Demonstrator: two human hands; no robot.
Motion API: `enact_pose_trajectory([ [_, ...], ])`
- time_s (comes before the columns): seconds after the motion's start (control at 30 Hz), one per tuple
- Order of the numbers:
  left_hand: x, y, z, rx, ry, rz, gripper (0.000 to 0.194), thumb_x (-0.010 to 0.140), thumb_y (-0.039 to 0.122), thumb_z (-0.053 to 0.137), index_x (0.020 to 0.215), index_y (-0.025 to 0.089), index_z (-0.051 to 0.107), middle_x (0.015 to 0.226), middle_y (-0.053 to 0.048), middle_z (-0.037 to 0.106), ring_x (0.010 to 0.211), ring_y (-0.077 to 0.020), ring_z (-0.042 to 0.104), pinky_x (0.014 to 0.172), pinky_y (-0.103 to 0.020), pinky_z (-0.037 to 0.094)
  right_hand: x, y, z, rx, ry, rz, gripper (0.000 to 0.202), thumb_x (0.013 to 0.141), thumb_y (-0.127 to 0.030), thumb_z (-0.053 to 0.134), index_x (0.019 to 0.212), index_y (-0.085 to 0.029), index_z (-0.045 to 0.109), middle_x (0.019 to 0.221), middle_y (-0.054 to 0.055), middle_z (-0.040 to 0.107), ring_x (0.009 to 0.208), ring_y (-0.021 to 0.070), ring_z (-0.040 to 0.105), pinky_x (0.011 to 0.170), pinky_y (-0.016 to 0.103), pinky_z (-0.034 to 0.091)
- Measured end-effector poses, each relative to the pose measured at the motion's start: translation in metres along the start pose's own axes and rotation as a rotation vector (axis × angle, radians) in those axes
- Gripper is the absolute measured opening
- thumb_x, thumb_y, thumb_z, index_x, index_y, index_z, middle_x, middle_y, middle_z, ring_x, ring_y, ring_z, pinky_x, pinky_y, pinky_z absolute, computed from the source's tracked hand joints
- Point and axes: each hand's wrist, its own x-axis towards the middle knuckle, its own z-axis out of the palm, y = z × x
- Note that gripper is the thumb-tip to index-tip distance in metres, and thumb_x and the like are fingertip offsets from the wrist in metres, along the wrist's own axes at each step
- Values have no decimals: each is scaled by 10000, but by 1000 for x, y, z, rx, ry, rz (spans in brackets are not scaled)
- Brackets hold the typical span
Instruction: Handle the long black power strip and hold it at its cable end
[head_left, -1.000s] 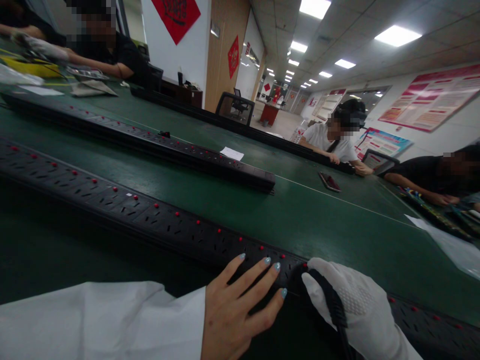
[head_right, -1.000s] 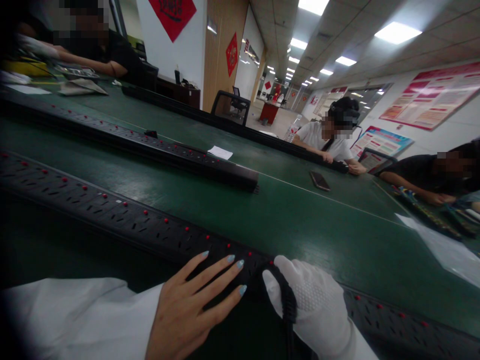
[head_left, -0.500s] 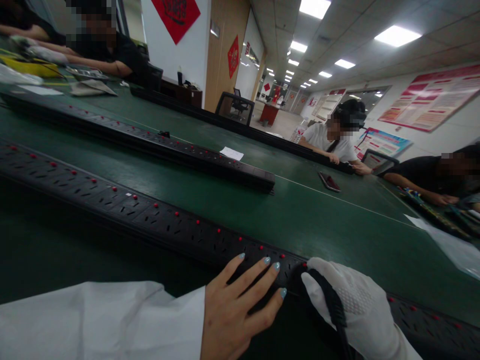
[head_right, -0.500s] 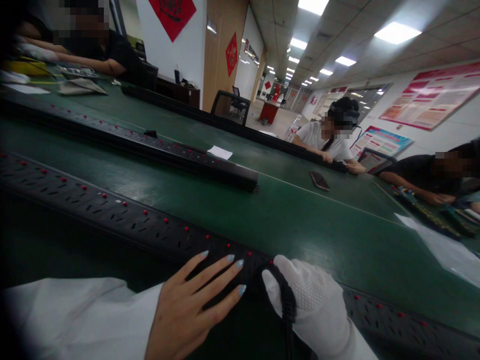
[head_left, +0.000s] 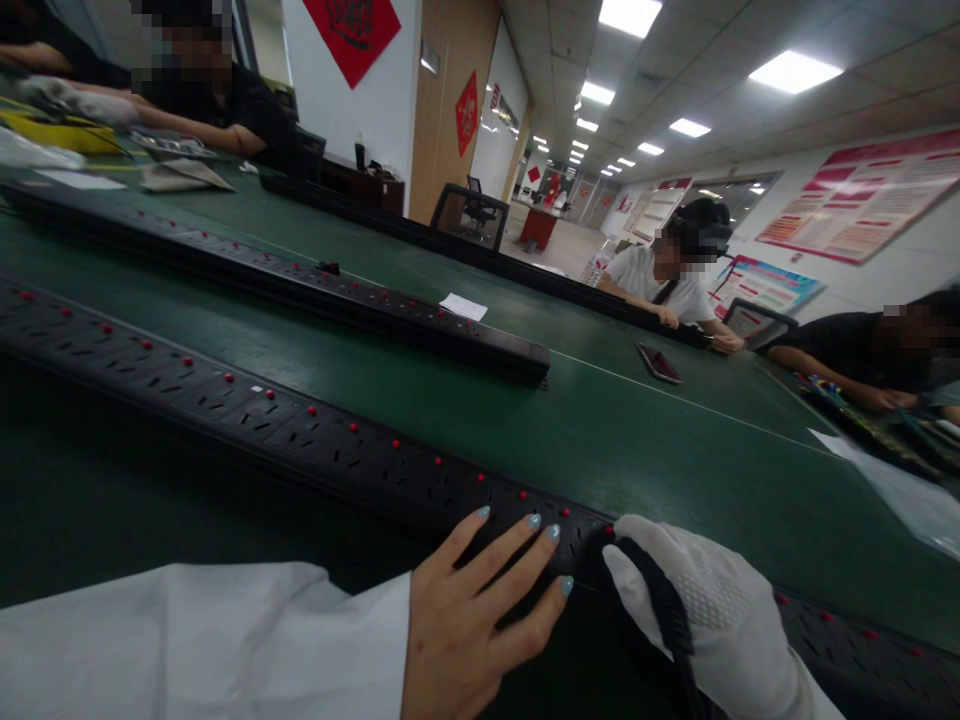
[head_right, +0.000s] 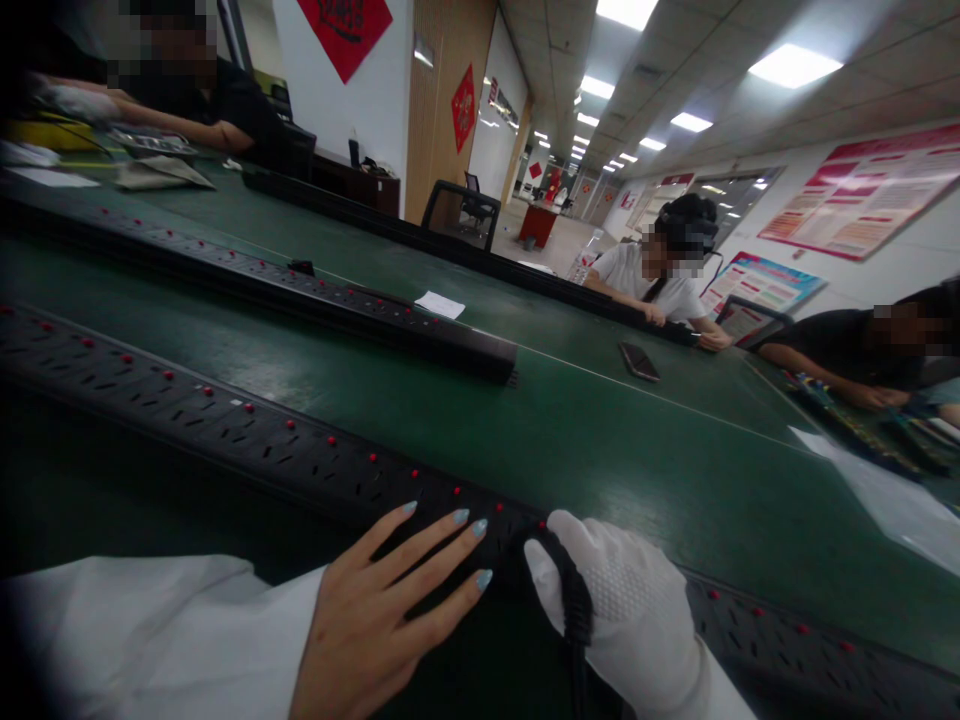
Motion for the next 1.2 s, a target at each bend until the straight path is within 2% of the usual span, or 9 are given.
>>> enact_pose_trajectory([
  [0.7,0,0,0,22,13,-10,436,897,208,492,1330,216,444,1435,-83,395,1367,-252,245,1089,-489,67,1,0,0,-32,5,-3,305,899,-374,474,820,-158,675,693,40,692,563,125,621,554,227,462],
  [0.93,-1,0,-1,26,-35,5,497,866,219,533,1350,211,420,1446,-95,374,1375,-269,220,1084,-499,48,1,0,0,-27,-3,-4,311,903,-374,468,816,-154,670,686,42,688,558,138,621,550,245,462],
  [1.2,-1,1,3,13,21,-18,446,885,209,515,1325,218,449,1432,-82,399,1374,-255,228,1088,-492,55,-2,0,1,-38,-1,-8,289,889,-372,497,842,-150,677,706,42,692,578,126,625,575,228,471],
])
